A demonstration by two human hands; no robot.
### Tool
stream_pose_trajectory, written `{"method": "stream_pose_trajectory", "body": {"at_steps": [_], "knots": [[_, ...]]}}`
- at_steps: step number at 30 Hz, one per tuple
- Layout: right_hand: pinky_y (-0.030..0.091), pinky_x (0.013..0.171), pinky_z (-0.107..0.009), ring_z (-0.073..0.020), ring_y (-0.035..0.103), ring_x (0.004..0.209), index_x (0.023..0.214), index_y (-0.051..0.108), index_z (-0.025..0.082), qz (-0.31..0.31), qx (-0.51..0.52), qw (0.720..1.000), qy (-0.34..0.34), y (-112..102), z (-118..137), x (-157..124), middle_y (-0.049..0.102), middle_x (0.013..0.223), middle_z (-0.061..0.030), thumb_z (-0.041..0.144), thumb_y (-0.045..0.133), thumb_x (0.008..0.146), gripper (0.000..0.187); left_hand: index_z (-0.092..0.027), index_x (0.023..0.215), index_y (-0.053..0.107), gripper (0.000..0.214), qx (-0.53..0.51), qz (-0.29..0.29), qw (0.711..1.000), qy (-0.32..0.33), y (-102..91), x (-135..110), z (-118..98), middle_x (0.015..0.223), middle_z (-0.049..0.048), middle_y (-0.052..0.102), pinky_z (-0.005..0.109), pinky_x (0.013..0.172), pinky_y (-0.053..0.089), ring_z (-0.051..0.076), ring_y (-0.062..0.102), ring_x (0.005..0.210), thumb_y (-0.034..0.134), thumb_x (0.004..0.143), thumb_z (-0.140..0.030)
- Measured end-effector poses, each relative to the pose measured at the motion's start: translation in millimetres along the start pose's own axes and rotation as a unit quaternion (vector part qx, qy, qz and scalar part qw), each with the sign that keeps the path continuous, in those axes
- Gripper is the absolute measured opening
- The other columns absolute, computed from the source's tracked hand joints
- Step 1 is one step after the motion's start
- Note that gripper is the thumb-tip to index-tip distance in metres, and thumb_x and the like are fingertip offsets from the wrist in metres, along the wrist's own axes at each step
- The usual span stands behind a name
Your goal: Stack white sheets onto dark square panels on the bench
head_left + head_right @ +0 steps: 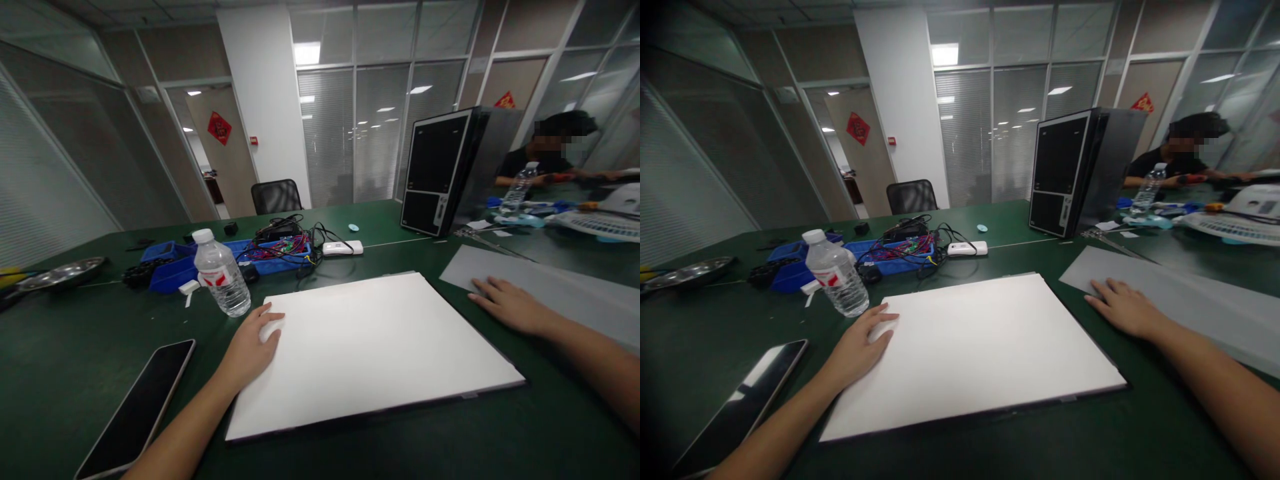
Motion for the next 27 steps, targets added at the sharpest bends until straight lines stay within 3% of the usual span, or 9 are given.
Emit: {"method": "stream_pose_trajectory", "body": {"at_steps": [3,6,10,14,22,27], "knots": [[0.038,0.124,-0.055,-0.0414,0.052,0.148,0.158,0.056,0.012,0.009,-0.003,1.0,-0.012,1.2,5.4,-0.8,0.051,0.162,-0.0255,0.053,0.03,0.105,0.071,-0.021,0.123,0.079,0.044,0.011,0.01,1.0,0.004,2.5,-1.3,0.7,0.157,0.0146,0.061,0.055,0.128,0.04,0.032,0.06,0.145,0.056,0.091,-0.04],[0.042,0.12,-0.053,-0.042,0.057,0.142,0.157,0.056,0.011,0.0,-0.004,1.0,-0.015,-8.4,15.9,-5.5,0.054,0.159,-0.0249,0.052,0.033,0.106,0.069,-0.02,0.128,0.077,0.047,0.034,0.014,0.999,0.007,4.8,-3.2,2.1,0.159,0.0148,0.059,0.054,0.128,0.04,0.032,0.058,0.147,0.054,0.092,-0.039],[0.051,0.097,-0.051,-0.0408,0.071,0.118,0.146,0.066,0.012,-0.017,-0.002,1.0,0.002,-25.5,28.7,-13.6,0.07,0.14,-0.0255,0.049,0.028,0.109,0.064,-0.013,0.141,0.071,0.057,0.08,0.015,0.997,0.015,7.3,-4.7,3.7,0.167,0.0186,0.051,0.056,0.13,0.037,0.036,0.051,0.153,0.049,0.096,-0.04],[0.049,0.081,-0.048,-0.039,0.073,0.101,0.132,0.072,0.015,-0.049,-0.005,0.998,0.034,-41.1,40.1,-20.5,0.077,0.119,-0.0233,0.048,0.023,0.109,0.064,-0.008,0.146,0.066,0.061,0.098,0.021,0.995,0.023,7.8,-4.5,3.9,0.168,0.0216,0.048,0.054,0.131,0.036,0.037,0.049,0.155,0.047,0.098,-0.039],[0.048,0.076,-0.045,-0.0366,0.072,0.094,0.126,0.075,0.02,-0.093,0.024,0.995,0.039,-60.2,60.2,-34.8,0.08,0.105,-0.0156,0.057,0.036,0.104,0.057,-0.004,0.149,0.063,0.063,0.137,0.047,0.989,0.033,9.0,-3.6,-0.7,0.166,0.0245,0.048,0.054,0.131,0.036,0.037,0.046,0.156,0.043,0.1,-0.036],[0.054,0.08,-0.04,-0.0279,0.075,0.089,0.117,0.078,0.023,-0.092,0.082,0.992,-0.014,-66.1,76.4,-45.7,0.081,0.106,-0.0094,0.056,0.044,0.103,0.05,-0.004,0.149,0.063,0.062,0.132,0.047,0.99,0.024,7.9,-3.7,-1.2,0.167,0.023,0.048,0.054,0.131,0.035,0.036,0.045,0.157,0.044,0.099,-0.036]]}}
Point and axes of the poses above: each hand's wrist, its own x-axis towards the middle knuckle, its own y-axis out of the palm, z = x × y, the point moved 4 cm from there along x, towards the middle knuckle
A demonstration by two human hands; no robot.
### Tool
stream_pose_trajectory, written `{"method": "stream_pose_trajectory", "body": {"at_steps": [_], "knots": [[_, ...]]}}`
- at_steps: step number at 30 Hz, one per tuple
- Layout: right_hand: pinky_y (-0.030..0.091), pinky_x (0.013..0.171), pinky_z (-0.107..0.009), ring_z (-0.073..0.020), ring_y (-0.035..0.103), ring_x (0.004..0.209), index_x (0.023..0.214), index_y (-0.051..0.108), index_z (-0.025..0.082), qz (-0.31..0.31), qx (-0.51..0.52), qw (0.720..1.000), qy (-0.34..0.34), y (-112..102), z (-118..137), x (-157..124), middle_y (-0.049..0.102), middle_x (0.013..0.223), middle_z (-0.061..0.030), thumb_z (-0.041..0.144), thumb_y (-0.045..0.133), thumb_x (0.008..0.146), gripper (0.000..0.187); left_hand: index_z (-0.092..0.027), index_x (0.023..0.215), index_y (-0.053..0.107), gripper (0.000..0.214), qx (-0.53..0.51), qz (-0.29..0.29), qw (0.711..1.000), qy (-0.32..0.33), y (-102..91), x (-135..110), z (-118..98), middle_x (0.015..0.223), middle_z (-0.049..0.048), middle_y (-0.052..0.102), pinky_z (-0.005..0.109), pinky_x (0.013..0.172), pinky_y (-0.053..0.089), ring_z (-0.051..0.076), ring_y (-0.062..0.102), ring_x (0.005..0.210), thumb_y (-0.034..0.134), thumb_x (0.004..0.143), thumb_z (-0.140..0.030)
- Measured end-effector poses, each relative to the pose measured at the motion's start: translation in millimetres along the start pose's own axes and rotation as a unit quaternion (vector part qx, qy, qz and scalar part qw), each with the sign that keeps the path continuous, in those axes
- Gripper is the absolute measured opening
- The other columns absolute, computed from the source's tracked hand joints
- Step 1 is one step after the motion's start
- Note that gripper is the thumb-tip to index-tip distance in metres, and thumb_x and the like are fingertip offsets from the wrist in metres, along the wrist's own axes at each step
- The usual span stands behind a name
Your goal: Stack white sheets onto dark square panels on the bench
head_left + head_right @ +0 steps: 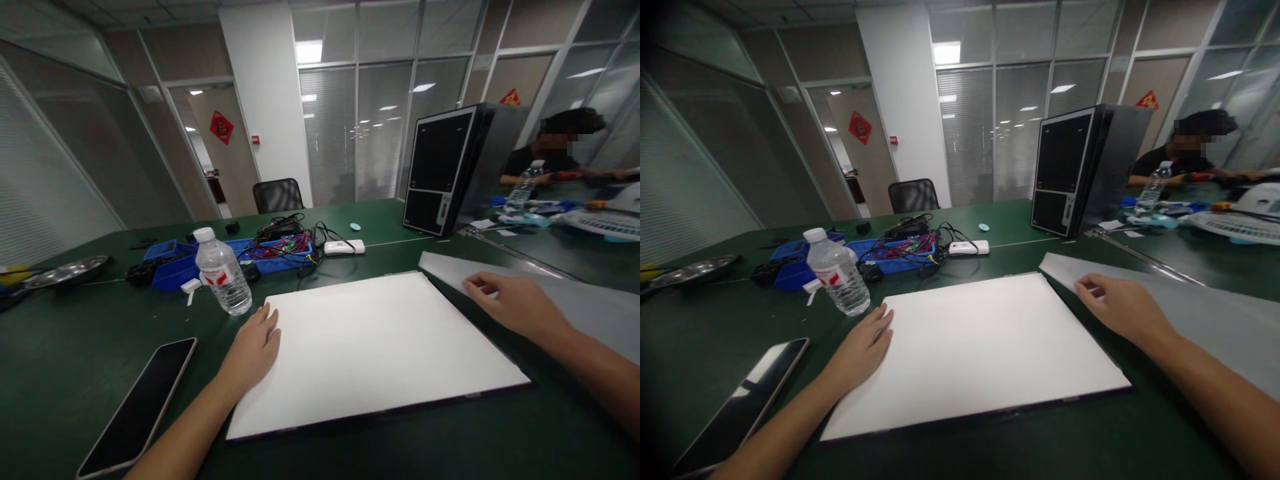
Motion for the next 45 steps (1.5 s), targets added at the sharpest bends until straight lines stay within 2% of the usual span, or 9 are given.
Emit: {"method": "stream_pose_trajectory", "body": {"at_steps": [4,7,11,16,22,26,31,35,45], "knots": [[0.058,0.07,-0.034,-0.0234,0.075,0.083,0.114,0.081,0.023,0.068,0.14,0.97,-0.189,3.8,29.2,-21.3,0.081,0.111,-0.01,0.055,0.048,0.105,0.047,-0.003,0.151,0.061,0.064,0.003,0.013,1.0,-0.002,-0.2,0.1,-0.8,0.168,0.0233,0.045,0.055,0.131,0.035,0.035,0.043,0.158,0.043,0.099,-0.037],[0.062,0.083,-0.038,-0.0267,0.077,0.104,0.12,0.08,0.027,0.081,0.22,0.931,-0.28,5.4,41.1,-31.3,0.081,0.12,-0.0086,0.054,0.047,0.106,0.045,-0.004,0.152,0.06,0.064,0.016,0.016,1.0,0.001,1.1,0.8,0.6,0.168,0.0219,0.046,0.054,0.131,0.034,0.034,0.042,0.159,0.041,0.1,-0.037],[0.062,0.084,-0.042,-0.0302,0.074,0.111,0.127,0.078,0.025,0.066,0.133,0.973,-0.176,10.6,20.3,-13.1,0.077,0.131,-0.0093,0.056,0.043,0.106,0.051,-0.004,0.153,0.059,0.065,0.018,0.015,1.0,0.006,3.9,1.7,4.4,0.169,0.0225,0.044,0.055,0.13,0.035,0.035,0.041,0.159,0.041,0.101,-0.039],[0.057,0.088,-0.055,-0.039,0.074,0.101,0.12,0.081,0.016,0.057,-0.01,0.997,-0.046,12.3,-18.0,10.1,0.08,0.116,-0.0166,0.05,0.043,0.103,0.053,-0.006,0.151,0.061,0.064,0.003,0.011,1.0,0.006,1.4,1.3,2.5,0.168,0.0213,0.046,0.057,0.13,0.035,0.036,0.043,0.158,0.044,0.099,-0.039],[0.058,0.105,-0.052,-0.0325,0.073,0.119,0.137,0.075,0.029,0.113,0.089,0.979,-0.142,18.6,16.2,-9.9,0.074,0.14,-0.0063,0.058,0.044,0.105,0.054,-0.001,0.153,0.058,0.067,0.012,0.029,1.0,-0.001,-1.8,0.5,-2.7,0.169,0.0252,0.042,0.055,0.131,0.034,0.036,0.04,0.159,0.042,0.101,-0.041],[0.046,0.124,-0.054,-0.031,0.062,0.14,0.147,0.068,0.033,0.115,0.165,0.955,-0.22,17.6,43.7,-24.1,0.065,0.153,-0.0032,0.059,0.044,0.107,0.054,-0.001,0.154,0.057,0.069,0.018,0.031,0.999,-0.002,1.0,0.8,-0.4,0.17,0.0249,0.04,0.055,0.131,0.033,0.036,0.038,0.16,0.04,0.102,-0.043],[0.052,0.114,-0.06,-0.034,0.07,0.125,0.132,0.076,0.023,0.078,0.1,0.98,-0.154,19.7,19.3,-8.5,0.074,0.138,-0.0094,0.055,0.044,0.105,0.053,-0.001,0.154,0.057,0.071,0.018,0.035,0.999,-0.003,2.6,1.3,0.8,0.171,0.0249,0.039,0.054,0.132,0.031,0.035,0.037,0.161,0.038,0.103,-0.047],[0.055,0.11,-0.06,-0.0342,0.072,0.12,0.126,0.079,0.024,0.087,0.075,0.985,-0.127,22.0,5.0,-0.8,0.077,0.132,-0.0082,0.053,0.045,0.104,0.051,0.0,0.153,0.058,0.073,0.006,0.037,0.999,-0.008,-0.8,0.7,-2.8,0.17,0.0264,0.041,0.055,0.132,0.031,0.036,0.037,0.161,0.039,0.102,-0.049],[0.047,0.122,-0.055,-0.0305,0.059,0.142,0.161,0.053,0.033,0.141,0.148,0.951,-0.233,28.2,49.7,-31.6,0.058,0.161,-0.0045,0.06,0.044,0.109,0.06,-0.005,0.151,0.061,0.077,-0.032,0.02,0.999,-0.018,-2.9,-1.1,-2.6,0.169,0.0247,0.045,0.056,0.132,0.032,0.037,0.041,0.159,0.045,0.099,-0.059]]}}
Point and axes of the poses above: each hand's wrist, its own x-axis towards the middle knuckle, its own y-axis out of the palm, z = x × y, the point moved 4 cm from there along x, towards the middle knuckle
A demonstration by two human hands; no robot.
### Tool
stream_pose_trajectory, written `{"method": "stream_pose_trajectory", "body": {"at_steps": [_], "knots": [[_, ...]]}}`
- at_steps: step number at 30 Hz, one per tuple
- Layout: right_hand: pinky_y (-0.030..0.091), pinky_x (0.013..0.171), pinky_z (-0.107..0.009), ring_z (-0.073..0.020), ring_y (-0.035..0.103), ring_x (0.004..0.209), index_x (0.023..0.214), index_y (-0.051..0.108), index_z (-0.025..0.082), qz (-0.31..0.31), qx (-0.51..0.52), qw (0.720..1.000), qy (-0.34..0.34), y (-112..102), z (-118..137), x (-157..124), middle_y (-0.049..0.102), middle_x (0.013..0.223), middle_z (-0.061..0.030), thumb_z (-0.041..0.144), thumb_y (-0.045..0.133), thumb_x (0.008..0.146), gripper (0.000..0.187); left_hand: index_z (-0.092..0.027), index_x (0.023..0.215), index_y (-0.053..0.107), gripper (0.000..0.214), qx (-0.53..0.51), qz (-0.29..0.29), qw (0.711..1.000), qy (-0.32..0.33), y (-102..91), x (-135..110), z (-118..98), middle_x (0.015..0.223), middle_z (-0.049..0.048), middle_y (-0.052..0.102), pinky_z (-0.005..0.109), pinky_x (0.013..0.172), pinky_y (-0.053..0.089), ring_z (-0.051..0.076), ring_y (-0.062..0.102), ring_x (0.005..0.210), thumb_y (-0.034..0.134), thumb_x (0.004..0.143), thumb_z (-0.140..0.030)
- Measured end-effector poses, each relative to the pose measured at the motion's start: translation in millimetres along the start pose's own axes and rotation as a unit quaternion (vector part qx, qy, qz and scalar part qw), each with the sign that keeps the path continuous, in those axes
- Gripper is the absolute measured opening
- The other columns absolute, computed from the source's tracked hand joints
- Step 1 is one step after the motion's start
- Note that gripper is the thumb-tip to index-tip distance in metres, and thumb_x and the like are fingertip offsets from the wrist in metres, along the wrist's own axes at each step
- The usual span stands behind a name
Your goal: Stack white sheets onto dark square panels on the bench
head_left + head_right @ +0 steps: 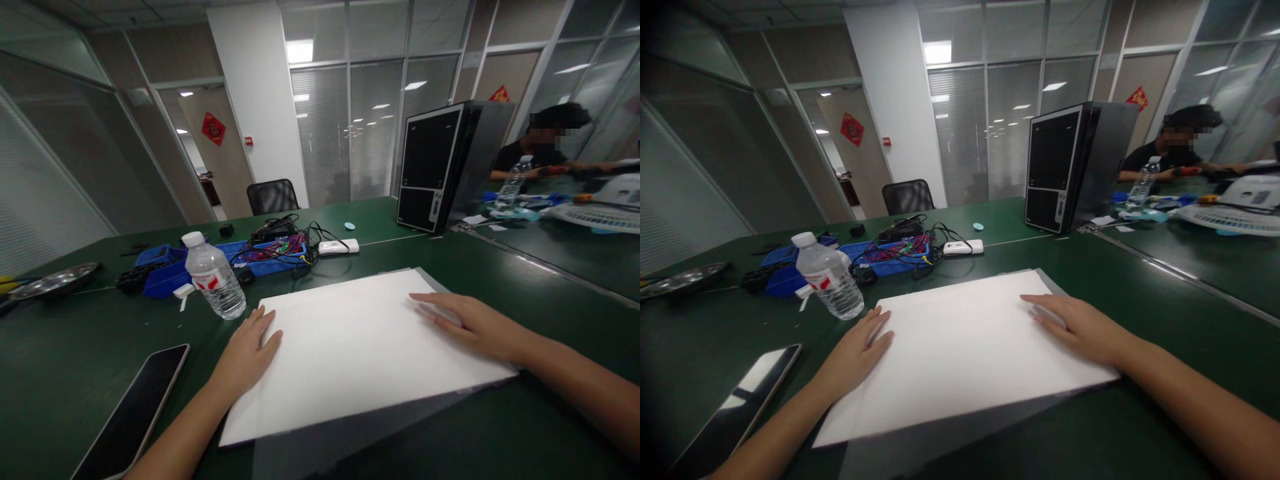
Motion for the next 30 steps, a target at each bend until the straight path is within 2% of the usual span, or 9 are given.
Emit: {"method": "stream_pose_trajectory", "body": {"at_steps": [6,11,15,22,25,27,29,30], "knots": [[0.055,0.113,-0.056,-0.0323,0.068,0.13,0.14,0.073,0.025,-0.011,-0.027,0.999,0.046,-13.6,-26.3,3.4,0.071,0.144,-0.0087,0.059,0.042,0.108,0.057,-0.009,0.152,0.06,0.08,-0.001,-0.011,1.0,-0.008,4.1,0.1,5.0,0.169,0.0217,0.046,0.057,0.131,0.032,0.036,0.044,0.158,0.052,0.095,-0.064],[0.052,0.116,-0.058,-0.0333,0.067,0.132,0.137,0.075,0.025,-0.032,-0.056,0.996,0.054,-15.4,-42.0,4.4,0.071,0.145,-0.0073,0.06,0.049,0.104,0.054,-0.008,0.151,0.06,0.08,-0.017,-0.028,0.999,-0.008,4.7,0.7,6.1,0.168,0.022,0.048,0.056,0.131,0.034,0.036,0.048,0.156,0.051,0.094,-0.063],[0.051,0.118,-0.057,-0.0328,0.066,0.133,0.134,0.077,0.026,-0.03,-0.063,0.997,0.04,-11.7,-33.3,4.1,0.071,0.144,-0.007,0.061,0.049,0.104,0.054,-0.012,0.15,0.061,0.076,-0.021,-0.037,0.999,-0.006,3.9,1.1,8.4,0.167,0.0197,0.05,0.056,0.131,0.034,0.036,0.049,0.155,0.055,0.093,-0.061],[0.06,0.103,-0.05,-0.0299,0.072,0.117,0.128,0.08,0.027,-0.019,-0.032,0.999,-0.009,-10.8,-9.3,4.7,0.077,0.128,-0.0097,0.058,0.046,0.107,0.05,-0.012,0.145,0.066,0.062,-0.027,-0.051,0.998,-0.003,-0.9,0.0,5.0,0.164,0.0162,0.055,0.048,0.13,0.038,0.03,0.054,0.152,0.047,0.091,-0.036],[0.059,0.103,-0.049,-0.0296,0.072,0.116,0.127,0.08,0.026,-0.019,-0.018,0.999,-0.021,-12.2,-10.1,5.4,0.077,0.126,-0.0104,0.058,0.046,0.107,0.05,-0.015,0.135,0.074,0.056,0.047,-0.075,0.996,-0.01,-16.9,-3.0,-12.3,0.157,0.0132,0.064,0.046,0.125,0.045,0.03,0.063,0.142,0.045,0.09,-0.029],[0.059,0.103,-0.049,-0.0293,0.072,0.116,0.126,0.08,0.025,-0.016,-0.013,1.0,-0.021,-12.6,-12.6,5.8,0.077,0.126,-0.0105,0.058,0.047,0.107,0.05,-0.02,0.121,0.08,0.048,0.127,-0.077,0.989,-0.023,-37.9,-4.8,-26.0,0.138,0.0118,0.076,0.051,0.115,0.053,0.035,0.072,0.126,0.044,0.091,-0.03],[0.059,0.103,-0.049,-0.0292,0.072,0.115,0.124,0.08,0.025,-0.019,-0.011,1.0,-0.02,-12.8,-14.6,6.0,0.077,0.125,-0.0106,0.058,0.048,0.107,0.049,-0.023,0.103,0.082,0.041,0.201,-0.055,0.975,-0.078,-65.0,-6.6,-28.2,0.11,0.0134,0.083,0.057,0.096,0.06,0.04,0.078,0.102,0.045,0.092,-0.035],[0.059,0.103,-0.049,-0.0292,0.072,0.114,0.124,0.081,0.025,-0.021,-0.01,0.999,-0.021,-12.7,-15.1,6.1,0.077,0.125,-0.0105,0.057,0.048,0.107,0.048,-0.024,0.1,0.081,0.04,0.23,-0.045,0.963,-0.133,-80.1,-8.5,-21.3,0.103,0.015,0.082,0.059,0.087,0.06,0.043,0.078,0.094,0.045,0.093,-0.04]]}}
Point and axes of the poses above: each hand's wrist, its own x-axis towards the middle knuckle, its own y-axis out of the palm, z = x × y, the point moved 4 cm from there along x, towards the middle knuckle
